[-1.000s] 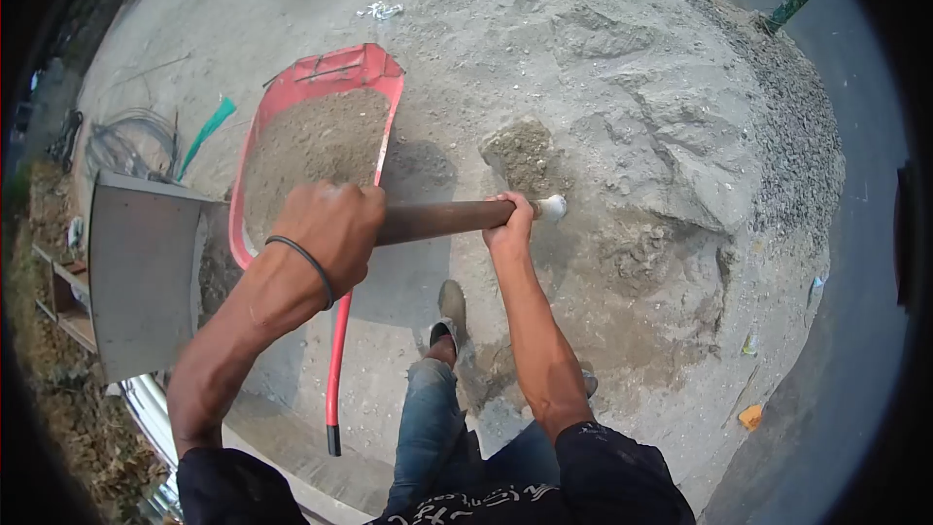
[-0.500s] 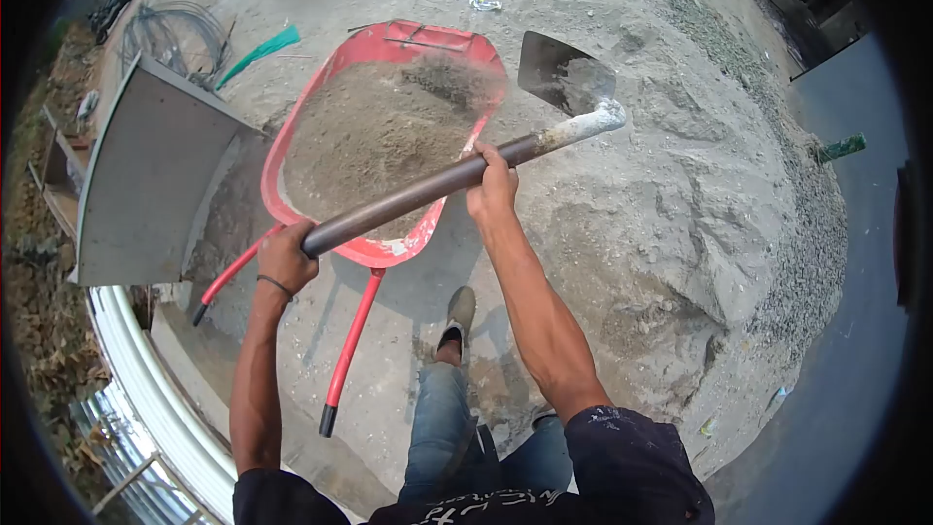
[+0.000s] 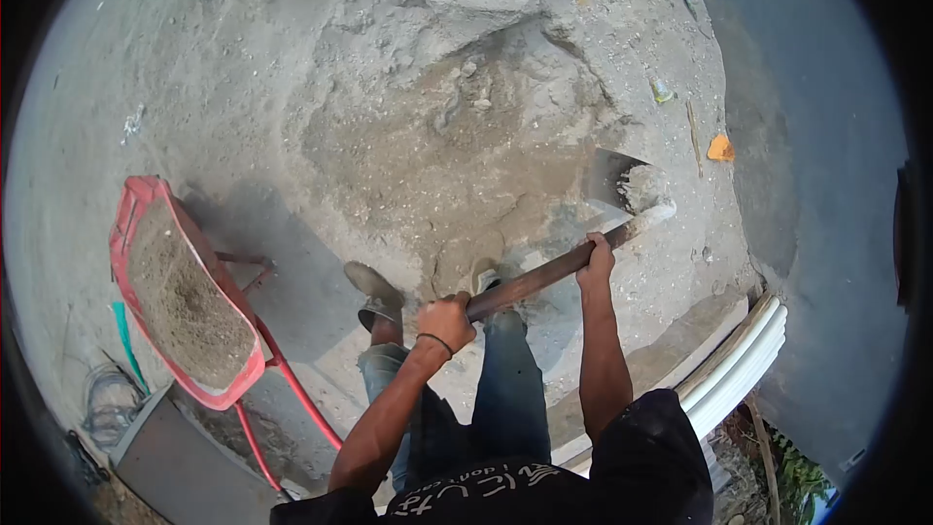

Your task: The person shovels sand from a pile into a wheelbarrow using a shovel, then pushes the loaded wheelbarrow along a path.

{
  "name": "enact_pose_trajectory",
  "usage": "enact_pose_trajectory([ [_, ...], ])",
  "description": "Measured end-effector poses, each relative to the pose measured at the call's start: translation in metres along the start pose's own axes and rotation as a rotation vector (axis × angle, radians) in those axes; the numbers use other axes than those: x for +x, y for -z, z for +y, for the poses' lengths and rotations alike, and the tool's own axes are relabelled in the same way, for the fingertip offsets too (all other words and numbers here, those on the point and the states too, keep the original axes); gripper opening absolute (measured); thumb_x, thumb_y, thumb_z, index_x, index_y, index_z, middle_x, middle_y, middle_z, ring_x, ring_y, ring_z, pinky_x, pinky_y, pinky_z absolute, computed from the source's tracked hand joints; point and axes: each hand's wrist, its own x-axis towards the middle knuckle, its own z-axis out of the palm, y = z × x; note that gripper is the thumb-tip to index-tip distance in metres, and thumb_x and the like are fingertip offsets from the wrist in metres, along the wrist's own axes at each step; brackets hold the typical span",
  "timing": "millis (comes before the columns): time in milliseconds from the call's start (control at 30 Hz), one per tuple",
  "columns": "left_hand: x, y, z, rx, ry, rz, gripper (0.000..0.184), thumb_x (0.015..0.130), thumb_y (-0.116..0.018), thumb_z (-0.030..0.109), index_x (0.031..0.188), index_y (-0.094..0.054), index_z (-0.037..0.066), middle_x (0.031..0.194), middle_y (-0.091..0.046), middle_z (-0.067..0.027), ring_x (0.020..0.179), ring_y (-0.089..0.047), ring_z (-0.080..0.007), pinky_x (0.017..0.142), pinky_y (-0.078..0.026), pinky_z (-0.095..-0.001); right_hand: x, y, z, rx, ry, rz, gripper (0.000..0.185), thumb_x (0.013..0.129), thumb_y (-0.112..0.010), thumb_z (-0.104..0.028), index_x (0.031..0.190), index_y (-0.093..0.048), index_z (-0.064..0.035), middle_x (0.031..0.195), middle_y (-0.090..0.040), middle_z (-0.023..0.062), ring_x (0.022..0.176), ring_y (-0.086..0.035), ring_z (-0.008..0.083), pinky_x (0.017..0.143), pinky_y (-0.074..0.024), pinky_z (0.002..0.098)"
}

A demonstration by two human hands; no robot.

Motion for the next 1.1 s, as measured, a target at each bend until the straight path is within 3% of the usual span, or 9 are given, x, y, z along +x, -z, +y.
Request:
enact_pose_trajectory([
  [100, 0.077, -0.078, 0.102, -0.077, -0.189, -0.184, 0.025, 0.062, -0.059, 0.011, 0.087, -0.06, 0.01, 0.075, -0.063, -0.0158, 0.07, -0.062, -0.0343, 0.063, -0.049, -0.0431, 0.067, 0.094, -0.11, 0.001, 0.195, 0.197, 0.003, 0.072, -0.053, -0.004, 0.071, -0.051, -0.0029, 0.062, -0.046, 0.0043, 0.055, -0.047, 0.0162, 0.05, -0.0419, 0.0302],
  [200, 0.144, -0.149, 0.168, -0.1, -0.278, -0.38, 0.021, 0.065, -0.056, 0.007, 0.086, -0.059, 0.007, 0.074, -0.062, -0.0177, 0.072, -0.062, -0.0349, 0.064, -0.049, -0.0435, 0.129, 0.183, -0.15, -0.002, 0.219, 0.425, 0.004, 0.072, -0.052, -0.005, 0.073, -0.049, -0.0033, 0.062, -0.048, 0.0069, 0.052, -0.049, 0.0187, 0.049, -0.0458, 0.0324],
  [300, 0.197, -0.207, 0.182, -0.12, -0.315, -0.474, 0.021, 0.066, -0.055, 0.006, 0.087, -0.059, 0.006, 0.073, -0.062, -0.0186, 0.073, -0.062, -0.0355, 0.066, -0.049, -0.0433, 0.199, 0.22, -0.132, 0.008, 0.201, 0.502, 0.005, 0.071, -0.052, -0.007, 0.072, -0.048, -0.0031, 0.06, -0.048, 0.0074, 0.051, -0.049, 0.0193, 0.048, -0.0456, 0.033],
  [400, 0.231, -0.226, 0.152, 0.051, -0.167, -0.504, 0.023, 0.065, -0.056, 0.007, 0.088, -0.059, 0.005, 0.075, -0.062, -0.02, 0.076, -0.062, -0.0359, 0.069, -0.049, -0.0429, 0.271, 0.204, -0.059, 0.055, -0.041, 0.411, 0.008, 0.071, -0.053, -0.007, 0.07, -0.046, -0.0034, 0.058, -0.047, 0.007, 0.05, -0.048, 0.0198, 0.048, -0.0424, 0.0331],
  [500, 0.226, -0.171, 0.091, 0.297, 0.197, -0.461, 0.023, 0.068, -0.06, 0.014, 0.088, -0.061, 0.003, 0.084, -0.063, -0.022, 0.084, -0.062, -0.0353, 0.075, -0.049, -0.0418, 0.304, 0.11, 0.121, 0.108, -0.323, 0.222, 0.008, 0.071, -0.057, -0.007, 0.076, -0.052, -0.002, 0.065, -0.049, 0.0078, 0.054, -0.05, 0.0207, 0.051, -0.0418, 0.0333],
  [533, 0.227, -0.157, 0.066, 0.319, 0.258, -0.478, 0.024, 0.067, -0.061, 0.016, 0.088, -0.062, 0.003, 0.085, -0.062, -0.0224, 0.085, -0.061, -0.0359, 0.076, -0.049, -0.0418, 0.283, 0.069, 0.131, 0.048, -0.421, 0.305, 0.008, 0.073, -0.054, -0.005, 0.08, -0.051, -0.0014, 0.066, -0.049, 0.0093, 0.056, -0.05, 0.0232, 0.051, -0.0431, 0.0356],
  [800, 0.226, -0.157, 0.143, 0.247, 0.223, -0.513, 0.039, 0.066, -0.065, 0.029, 0.092, -0.061, 0.0, 0.089, -0.062, -0.0221, 0.088, -0.061, -0.034, 0.079, -0.049, -0.04, 0.315, 0.099, 0.114, -0.005, -0.509, -0.026, 0.012, 0.073, -0.054, -0.007, 0.083, -0.048, -0.002, 0.069, -0.047, 0.0095, 0.06, -0.048, 0.0236, 0.054, -0.0435, 0.0388],
  [933, 0.193, -0.078, 0.131, 0.26, 0.131, -0.554, 0.047, 0.065, -0.069, 0.036, 0.094, -0.061, 0.0, 0.086, -0.063, -0.0209, 0.085, -0.062, -0.0329, 0.077, -0.049, -0.038, 0.247, 0.066, 0.101, 0.038, -0.523, -0.006, 0.009, 0.074, -0.051, -0.006, 0.081, -0.047, -0.0027, 0.069, -0.046, 0.0096, 0.059, -0.047, 0.0241, 0.055, -0.0439, 0.0401],
  [1100, 0.099, 0.044, 0.133, 0.253, 0.0, -0.354, 0.044, 0.066, -0.069, 0.034, 0.093, -0.062, 0.0, 0.079, -0.063, -0.0194, 0.079, -0.064, -0.0318, 0.073, -0.05, -0.0376, 0.107, -0.013, 0.073, -0.049, -0.595, -0.058, 0.006, 0.073, -0.049, -0.002, 0.072, -0.044, -0.0045, 0.063, -0.045, 0.0081, 0.054, -0.045, 0.0211, 0.052, -0.0436, 0.0352],
])
